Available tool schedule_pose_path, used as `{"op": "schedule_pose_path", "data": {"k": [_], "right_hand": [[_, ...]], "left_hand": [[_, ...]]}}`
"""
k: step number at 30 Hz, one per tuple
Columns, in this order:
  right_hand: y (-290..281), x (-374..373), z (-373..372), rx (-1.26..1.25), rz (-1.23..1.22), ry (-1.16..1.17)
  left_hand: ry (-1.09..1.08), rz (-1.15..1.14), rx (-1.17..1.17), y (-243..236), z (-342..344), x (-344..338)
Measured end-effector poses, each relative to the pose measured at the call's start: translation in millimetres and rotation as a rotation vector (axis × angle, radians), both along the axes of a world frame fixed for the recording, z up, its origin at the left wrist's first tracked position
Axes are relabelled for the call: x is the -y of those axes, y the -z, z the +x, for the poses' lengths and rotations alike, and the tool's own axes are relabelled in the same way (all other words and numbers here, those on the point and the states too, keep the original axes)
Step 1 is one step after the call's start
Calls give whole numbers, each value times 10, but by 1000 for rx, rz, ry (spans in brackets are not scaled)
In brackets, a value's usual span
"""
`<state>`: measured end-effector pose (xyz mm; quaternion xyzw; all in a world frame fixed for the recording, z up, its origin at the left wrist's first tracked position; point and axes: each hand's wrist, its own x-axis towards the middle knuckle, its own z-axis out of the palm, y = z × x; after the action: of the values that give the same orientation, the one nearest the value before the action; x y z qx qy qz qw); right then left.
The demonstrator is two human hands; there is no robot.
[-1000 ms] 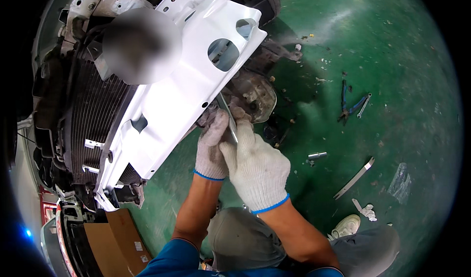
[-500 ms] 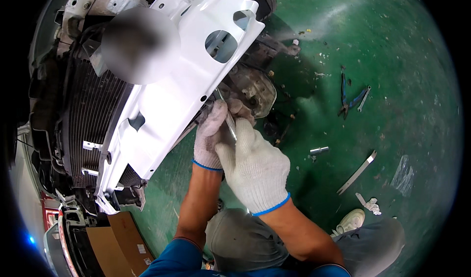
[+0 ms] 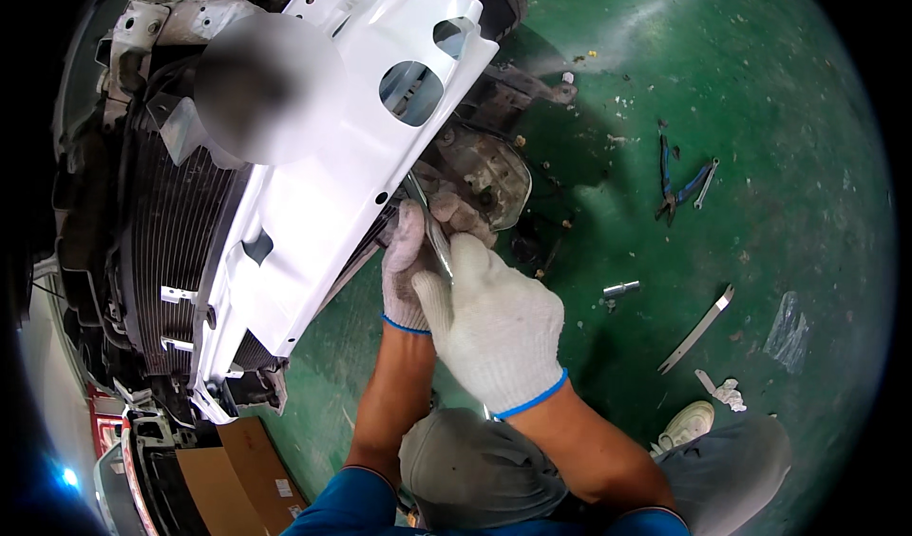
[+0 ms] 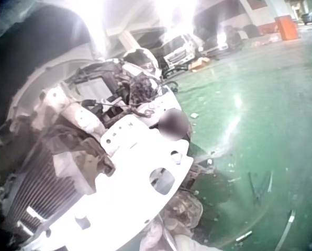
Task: The person is sitting on the floor in a workshop, working on a detached white car bumper. They use a ratchet wrench to tighten bolts on the bumper's mounting points and later switch to a cordless impact driver to continue the fastening process.
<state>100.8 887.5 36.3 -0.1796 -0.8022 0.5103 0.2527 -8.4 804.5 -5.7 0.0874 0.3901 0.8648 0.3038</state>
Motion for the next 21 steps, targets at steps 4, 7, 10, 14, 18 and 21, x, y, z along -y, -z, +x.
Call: {"op": "schedule_pose_path", "data": {"k": [4, 7, 10, 14, 18, 21], "right_hand": [[0, -8, -45, 17, 64, -69], [111, -50, -17, -75, -1246, -414], [198, 11, 33, -168, -1883, -556], [266, 12, 1, -149, -1311, -439], [275, 53, -79, -168, 81, -96], [263, 97, -103, -24, -57, -28]], "left_hand": [[48, -31, -85, 15, -22, 23], [46, -14, -66, 36, -34, 11], [92, 26, -1, -29, -16, 50], [13, 43, 23, -90, 35, -5], [-15, -158, -91, -81, -2, 41], [-16, -232, -139, -66, -6, 83]]}}
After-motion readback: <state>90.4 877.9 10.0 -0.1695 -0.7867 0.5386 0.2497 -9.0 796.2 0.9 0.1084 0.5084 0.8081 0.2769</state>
